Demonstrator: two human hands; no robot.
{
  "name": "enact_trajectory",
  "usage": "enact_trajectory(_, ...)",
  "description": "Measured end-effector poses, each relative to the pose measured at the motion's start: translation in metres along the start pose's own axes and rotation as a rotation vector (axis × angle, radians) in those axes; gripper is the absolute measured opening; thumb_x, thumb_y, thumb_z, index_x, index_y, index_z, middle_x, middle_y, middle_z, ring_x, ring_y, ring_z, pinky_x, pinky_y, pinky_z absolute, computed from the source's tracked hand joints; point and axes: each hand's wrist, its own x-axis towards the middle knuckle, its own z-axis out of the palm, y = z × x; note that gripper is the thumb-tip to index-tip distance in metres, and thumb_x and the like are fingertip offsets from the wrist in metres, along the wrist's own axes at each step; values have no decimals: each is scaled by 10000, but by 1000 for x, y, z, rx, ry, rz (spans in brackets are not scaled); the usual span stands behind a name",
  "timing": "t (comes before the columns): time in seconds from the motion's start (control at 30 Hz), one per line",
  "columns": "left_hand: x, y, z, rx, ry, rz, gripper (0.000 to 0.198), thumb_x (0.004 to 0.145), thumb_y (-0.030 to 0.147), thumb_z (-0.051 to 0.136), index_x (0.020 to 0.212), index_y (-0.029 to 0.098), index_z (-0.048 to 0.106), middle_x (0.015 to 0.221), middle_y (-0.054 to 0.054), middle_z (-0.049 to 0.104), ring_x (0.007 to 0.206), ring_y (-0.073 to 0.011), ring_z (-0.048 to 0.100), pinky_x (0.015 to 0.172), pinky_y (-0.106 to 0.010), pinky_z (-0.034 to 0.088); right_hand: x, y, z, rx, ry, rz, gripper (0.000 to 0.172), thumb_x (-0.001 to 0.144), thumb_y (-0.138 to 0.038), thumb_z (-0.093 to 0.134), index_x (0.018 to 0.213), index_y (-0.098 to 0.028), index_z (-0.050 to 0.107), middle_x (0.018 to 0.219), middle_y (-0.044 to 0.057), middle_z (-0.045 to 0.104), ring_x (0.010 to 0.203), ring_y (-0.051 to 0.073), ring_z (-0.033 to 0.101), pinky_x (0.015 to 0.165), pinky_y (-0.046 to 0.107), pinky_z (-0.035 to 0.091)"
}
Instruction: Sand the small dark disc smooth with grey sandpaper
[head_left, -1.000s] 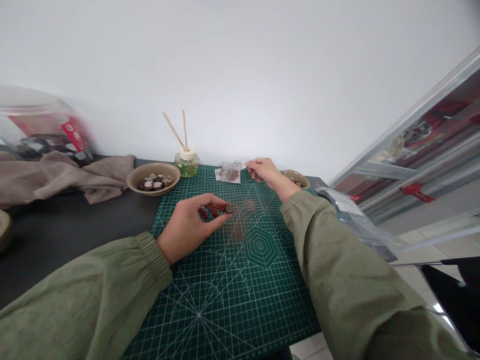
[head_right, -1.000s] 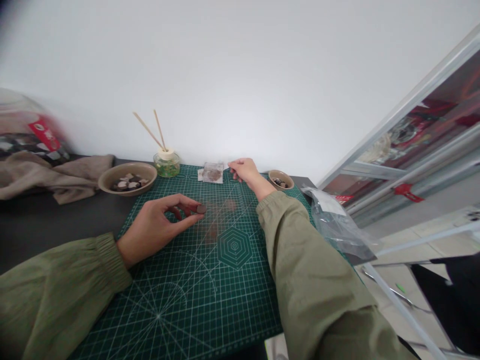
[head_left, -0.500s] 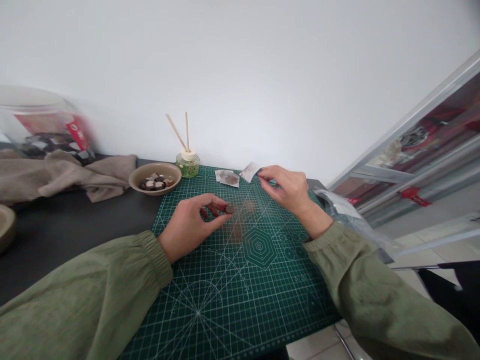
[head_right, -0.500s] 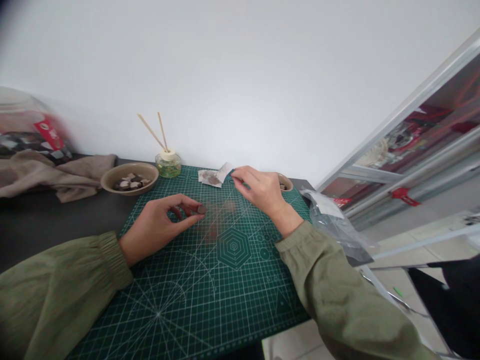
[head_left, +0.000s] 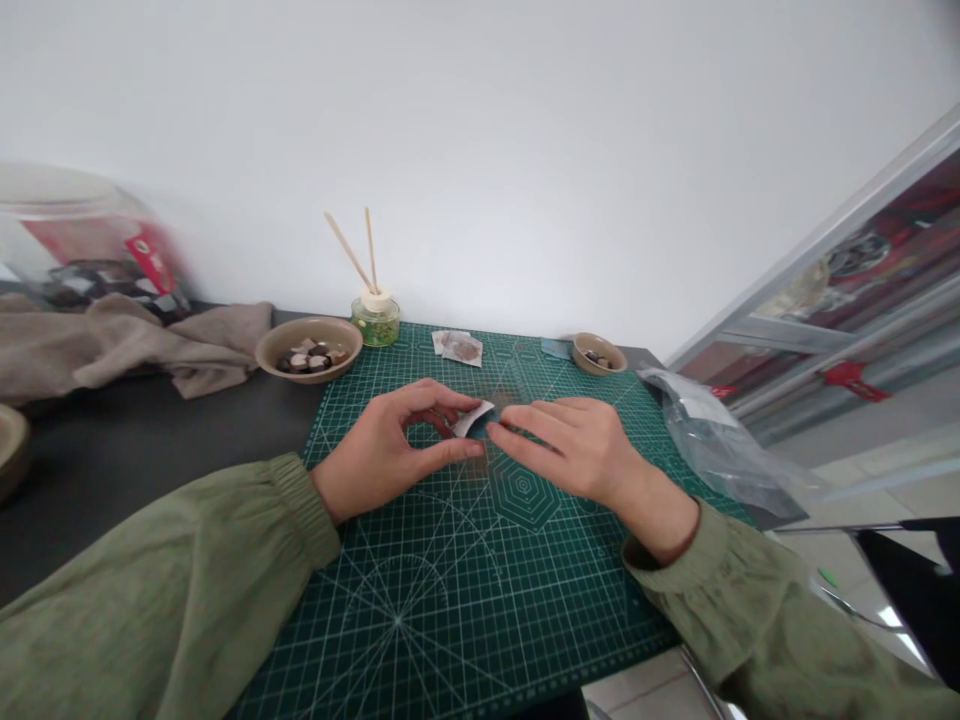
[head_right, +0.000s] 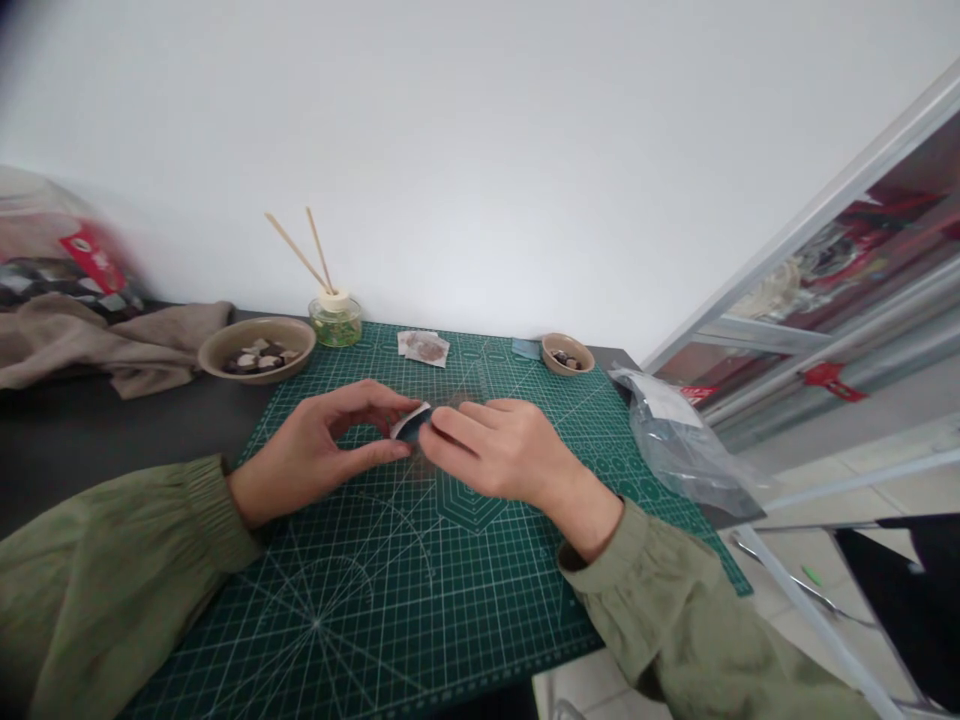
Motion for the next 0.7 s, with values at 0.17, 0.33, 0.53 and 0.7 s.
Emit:
enact_trajectory(0.17,2,-4,-1,-143,-26,-112,424,1228,543,911,1450,184,868,1401,-123,907,1218,-302,903,1087,-535,804,1,-4,0,-39,48,-25,206,1230,-55,818,1156,-219,919,1161,32,973,788,125,827,597,304,550)
enact_trajectory(0.33,2,-7,-5,-239,30,-225,421,1245,527,887,1491,189,841,1421,-122,882,1175,-288,887,1030,-499,805,-6,-1,-5,-41,16,23,232,1261,-112,790,1206,-282,939,1148,19,980,842,154,877,631,297,625)
enact_trajectory(0.53,0,-8,-5,-266,66,-313,444,1243,533,887,1522,192,833,1462,-132,875,1216,-303,885,1059,-521,802,-16,4,-3,16,6,79,246,1267,-111,776,1251,-290,944,1153,34,997,869,183,918,643,310,658)
enact_trajectory(0.7,1,-13,-6,-156,118,-318,443,1234,506,905,1540,194,831,1496,-137,869,1243,-311,886,1066,-525,806,-18,2,10,63,-1,194,220,1284,-143,775,1352,-272,940,1287,86,1000,966,212,948,732,319,715)
